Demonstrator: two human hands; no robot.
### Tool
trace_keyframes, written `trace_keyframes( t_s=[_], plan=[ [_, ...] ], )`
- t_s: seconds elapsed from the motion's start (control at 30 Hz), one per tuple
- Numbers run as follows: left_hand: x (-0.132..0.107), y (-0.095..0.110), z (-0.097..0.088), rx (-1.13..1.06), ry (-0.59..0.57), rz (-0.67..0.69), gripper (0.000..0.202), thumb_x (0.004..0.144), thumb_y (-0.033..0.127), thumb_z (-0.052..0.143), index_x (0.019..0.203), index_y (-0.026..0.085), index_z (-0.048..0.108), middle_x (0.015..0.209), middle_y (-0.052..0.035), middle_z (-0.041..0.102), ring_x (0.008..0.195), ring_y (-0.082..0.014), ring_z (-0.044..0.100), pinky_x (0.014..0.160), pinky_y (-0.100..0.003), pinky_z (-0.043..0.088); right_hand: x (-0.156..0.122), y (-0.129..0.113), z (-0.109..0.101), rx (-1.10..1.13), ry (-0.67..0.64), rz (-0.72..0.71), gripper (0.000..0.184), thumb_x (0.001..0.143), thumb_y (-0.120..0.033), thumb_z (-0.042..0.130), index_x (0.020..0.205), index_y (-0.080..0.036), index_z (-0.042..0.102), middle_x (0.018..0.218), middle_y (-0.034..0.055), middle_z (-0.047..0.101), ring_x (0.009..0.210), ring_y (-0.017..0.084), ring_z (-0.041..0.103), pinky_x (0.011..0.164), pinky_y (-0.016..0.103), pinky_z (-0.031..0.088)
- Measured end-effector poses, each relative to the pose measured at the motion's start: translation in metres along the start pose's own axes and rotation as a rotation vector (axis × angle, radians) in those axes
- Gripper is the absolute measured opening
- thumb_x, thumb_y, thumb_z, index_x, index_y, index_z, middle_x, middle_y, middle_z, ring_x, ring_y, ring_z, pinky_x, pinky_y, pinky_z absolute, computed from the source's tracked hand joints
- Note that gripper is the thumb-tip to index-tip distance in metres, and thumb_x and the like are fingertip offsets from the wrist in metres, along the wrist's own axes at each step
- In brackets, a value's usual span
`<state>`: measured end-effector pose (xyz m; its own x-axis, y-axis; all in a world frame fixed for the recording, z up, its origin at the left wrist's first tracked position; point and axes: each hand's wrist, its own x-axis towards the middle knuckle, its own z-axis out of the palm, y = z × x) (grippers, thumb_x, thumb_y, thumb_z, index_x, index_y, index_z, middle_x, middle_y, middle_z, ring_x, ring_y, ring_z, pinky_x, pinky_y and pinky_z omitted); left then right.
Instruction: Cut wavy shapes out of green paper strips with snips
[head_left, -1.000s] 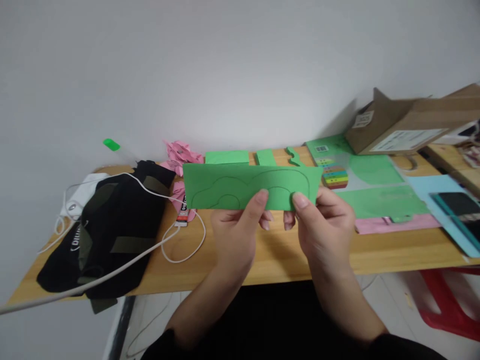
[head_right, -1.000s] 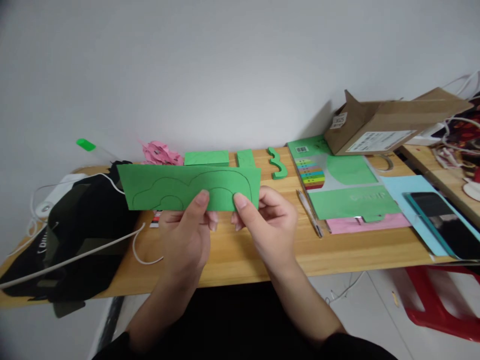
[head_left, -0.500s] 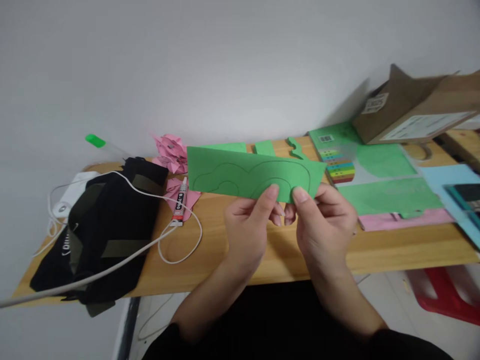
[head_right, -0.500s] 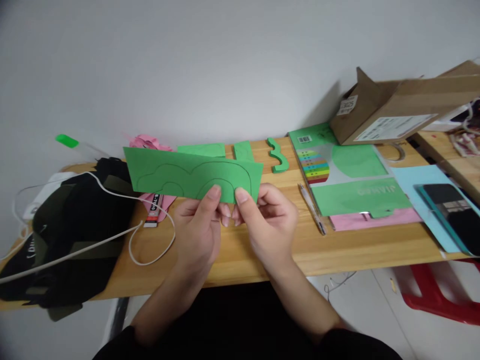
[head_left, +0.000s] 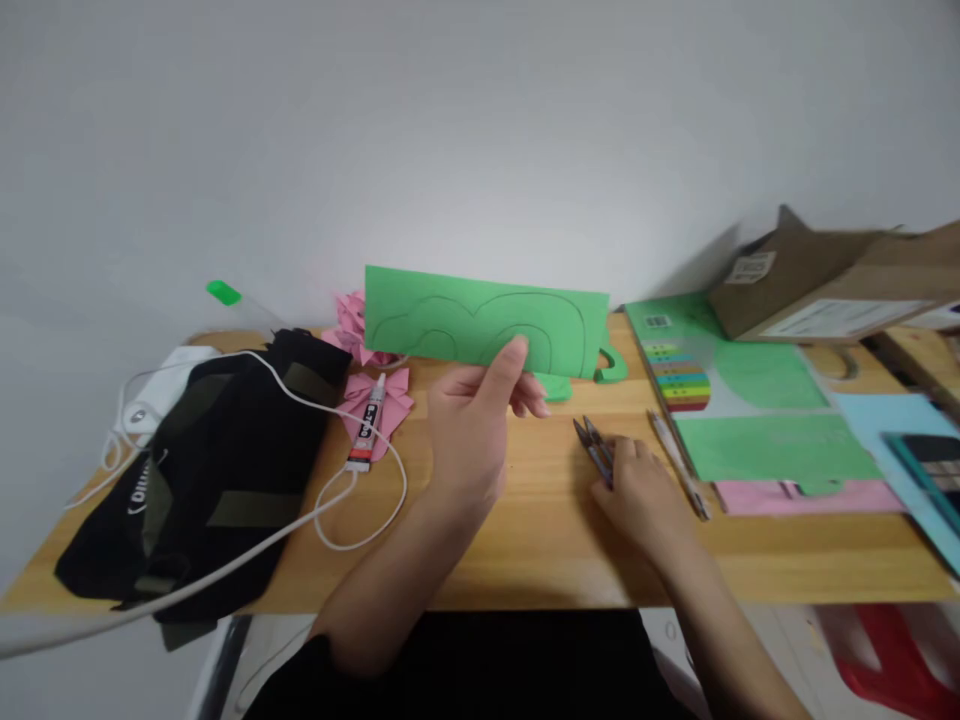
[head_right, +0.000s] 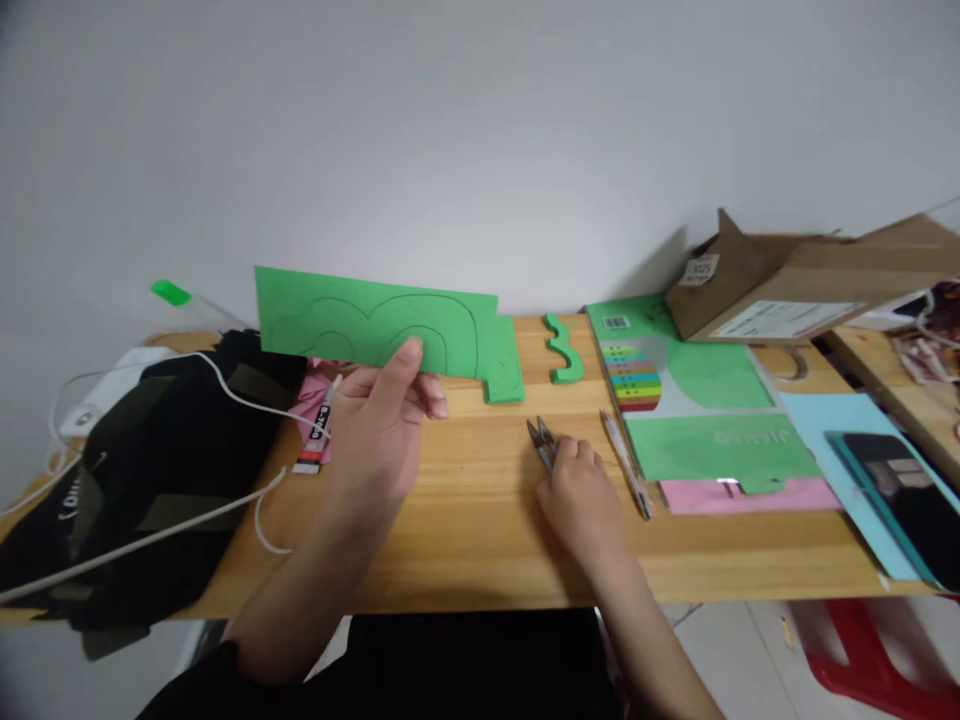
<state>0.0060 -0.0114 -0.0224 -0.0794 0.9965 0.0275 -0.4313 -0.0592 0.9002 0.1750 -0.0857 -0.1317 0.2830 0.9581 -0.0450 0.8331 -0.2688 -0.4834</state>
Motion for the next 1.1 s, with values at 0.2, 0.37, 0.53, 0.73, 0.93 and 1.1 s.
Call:
trace_keyframes(
  t_s=[0.2, 0.37, 0.53, 0.73, 0.93, 1.1],
  plan=[
    [0.023, 0.012, 0.010, -0.172, -0.006, -0.079, 0.037, 0.075, 0.037, 0.078, 0.049, 0.016, 0.062, 0.046, 0.0018, 0.061, 0.042, -0.0057, 0.054, 0.047, -0.019, 0.039, 0.008, -0.003, -0.014, 0.152, 0.030, -0.038, 0.014, 0.076, -0.014, 0.048, 0.069, -0.025, 0.043, 0.060, 0.0037, 0.055, 0.055, 0.022, 0.056, 0.053, 0.032, 0.042],
    [0.034, 0.022, 0.023, -0.239, 0.031, -0.050, 0.038, 0.067, 0.039, 0.083, 0.048, 0.016, 0.060, 0.046, 0.0023, 0.061, 0.044, -0.0065, 0.056, 0.049, -0.020, 0.042, 0.019, -0.046, -0.051, 0.534, 0.080, -0.158, 0.029, 0.100, -0.042, 0.037, 0.099, -0.020, 0.056, 0.064, -0.0023, 0.048, 0.052, 0.017, 0.048, 0.048, 0.027, 0.038],
    [0.035, 0.037, 0.025, -0.290, 0.165, 0.195, 0.033, 0.077, 0.034, 0.076, 0.052, 0.018, 0.063, 0.049, 0.0041, 0.063, 0.050, -0.0074, 0.060, 0.067, -0.023, 0.051, 0.023, -0.103, -0.074, 1.004, -0.138, -0.410, 0.047, 0.102, -0.057, 0.034, 0.098, -0.019, 0.060, 0.065, -0.0041, 0.037, 0.052, 0.013, 0.035, 0.047, 0.026, 0.031],
    [0.032, 0.049, 0.016, -0.357, 0.166, 0.291, 0.032, 0.081, 0.029, 0.073, 0.055, 0.021, 0.057, 0.056, 0.0056, 0.062, 0.062, -0.0093, 0.063, 0.072, -0.024, 0.053, 0.031, -0.129, -0.077, 0.887, -0.247, -0.596, 0.035, 0.107, -0.044, 0.033, 0.087, -0.022, 0.052, 0.074, -0.0003, 0.054, 0.063, 0.014, 0.049, 0.057, 0.026, 0.040],
    [0.026, 0.055, 0.021, -0.466, 0.172, 0.236, 0.020, 0.067, 0.033, 0.086, 0.066, 0.019, 0.071, 0.071, 0.0009, 0.075, 0.061, -0.0115, 0.068, 0.063, -0.023, 0.057, 0.031, -0.137, -0.079, 0.823, -0.207, -0.715, 0.031, 0.107, -0.043, 0.036, 0.087, -0.022, 0.049, 0.067, -0.0025, 0.054, 0.060, 0.013, 0.051, 0.056, 0.026, 0.040],
    [0.020, 0.044, 0.026, -0.356, 0.138, 0.196, 0.032, 0.072, 0.038, 0.084, 0.053, 0.018, 0.067, 0.060, 0.0017, 0.070, 0.052, -0.0111, 0.065, 0.055, -0.023, 0.055, 0.029, -0.136, -0.080, 0.921, -0.146, -0.686, 0.034, 0.106, -0.047, 0.037, 0.087, -0.023, 0.050, 0.062, -0.0045, 0.047, 0.052, 0.011, 0.042, 0.046, 0.024, 0.033]
  ],
)
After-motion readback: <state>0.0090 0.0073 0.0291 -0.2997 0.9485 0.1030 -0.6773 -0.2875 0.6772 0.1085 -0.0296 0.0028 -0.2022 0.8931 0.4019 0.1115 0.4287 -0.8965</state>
